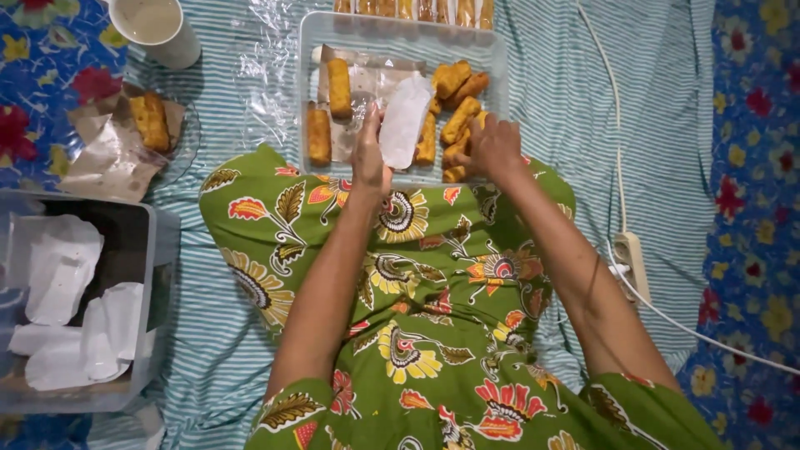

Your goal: Wrapping individual fried food items in small plastic sheets.

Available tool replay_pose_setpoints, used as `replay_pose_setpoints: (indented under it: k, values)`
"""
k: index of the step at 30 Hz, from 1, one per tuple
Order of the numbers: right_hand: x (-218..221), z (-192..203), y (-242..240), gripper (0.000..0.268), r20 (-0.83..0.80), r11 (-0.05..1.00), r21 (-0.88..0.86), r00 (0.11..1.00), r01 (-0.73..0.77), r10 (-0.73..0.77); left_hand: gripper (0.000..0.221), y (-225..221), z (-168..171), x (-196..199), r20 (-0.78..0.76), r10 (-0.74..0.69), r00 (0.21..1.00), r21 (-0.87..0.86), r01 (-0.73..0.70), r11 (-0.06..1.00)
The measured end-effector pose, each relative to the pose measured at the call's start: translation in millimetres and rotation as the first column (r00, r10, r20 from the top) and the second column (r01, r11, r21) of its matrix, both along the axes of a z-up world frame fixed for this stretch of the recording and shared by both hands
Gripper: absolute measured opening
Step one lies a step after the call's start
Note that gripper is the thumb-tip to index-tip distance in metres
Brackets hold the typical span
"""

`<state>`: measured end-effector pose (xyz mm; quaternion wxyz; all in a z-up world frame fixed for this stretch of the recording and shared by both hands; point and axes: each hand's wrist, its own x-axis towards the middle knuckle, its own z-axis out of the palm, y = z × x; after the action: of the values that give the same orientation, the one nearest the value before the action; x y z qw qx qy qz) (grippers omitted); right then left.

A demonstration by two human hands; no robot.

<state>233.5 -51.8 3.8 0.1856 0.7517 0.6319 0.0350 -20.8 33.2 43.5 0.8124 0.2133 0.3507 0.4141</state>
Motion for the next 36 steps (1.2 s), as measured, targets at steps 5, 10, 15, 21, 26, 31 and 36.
replay_pose_setpoints:
  k: [5, 10, 15, 21, 26, 31, 36]
  values:
    - [-12, -19, -2, 0.095, 0.183, 0.998, 0.047, 0.982, -0.046, 0.037, 0.055, 11, -55, 4, 0.005, 0.042, 0.999, 0.040, -0.042, 0.998]
    - [-25, -27, -4, 0.026, 0.242, 0.937, 0.310, 0.967, -0.159, 0.084, 0.053, 4, -28, 3, 0.037, 0.086, 0.996, 0.049, -0.088, 0.995]
    - [-44, -4, -1, 0.014, 0.254, 0.962, 0.236, 0.964, -0.134, 0.072, 0.049, 3, -40, 8, 0.023, 0.102, 0.995, 0.086, -0.104, 0.991]
    - [-52, -4, 7, 0.026, 0.180, 0.998, 0.045, 0.982, 0.052, -0.059, 0.048, 2, -36, 6, 0.022, 0.099, 0.995, 0.061, -0.100, 0.993]
    - [-44, -30, 8, 0.055, 0.195, 0.993, 0.104, 0.978, 0.052, -0.072, 0.051, 4, -48, 8, 0.015, 0.096, 0.995, 0.080, -0.096, 0.992]
    - [-44, -34, 8, 0.072, 0.202, 0.973, 0.226, 0.976, 0.037, -0.084, 0.057, -4, -24, 3, -0.024, 0.100, 0.995, 0.099, -0.097, 0.990]
    - [-48, -32, 10, 0.054, 0.232, 0.950, 0.308, 0.965, 0.046, -0.122, 0.069, -14, 4, -4, -0.199, 0.026, 0.980, 0.200, 0.015, 0.980]
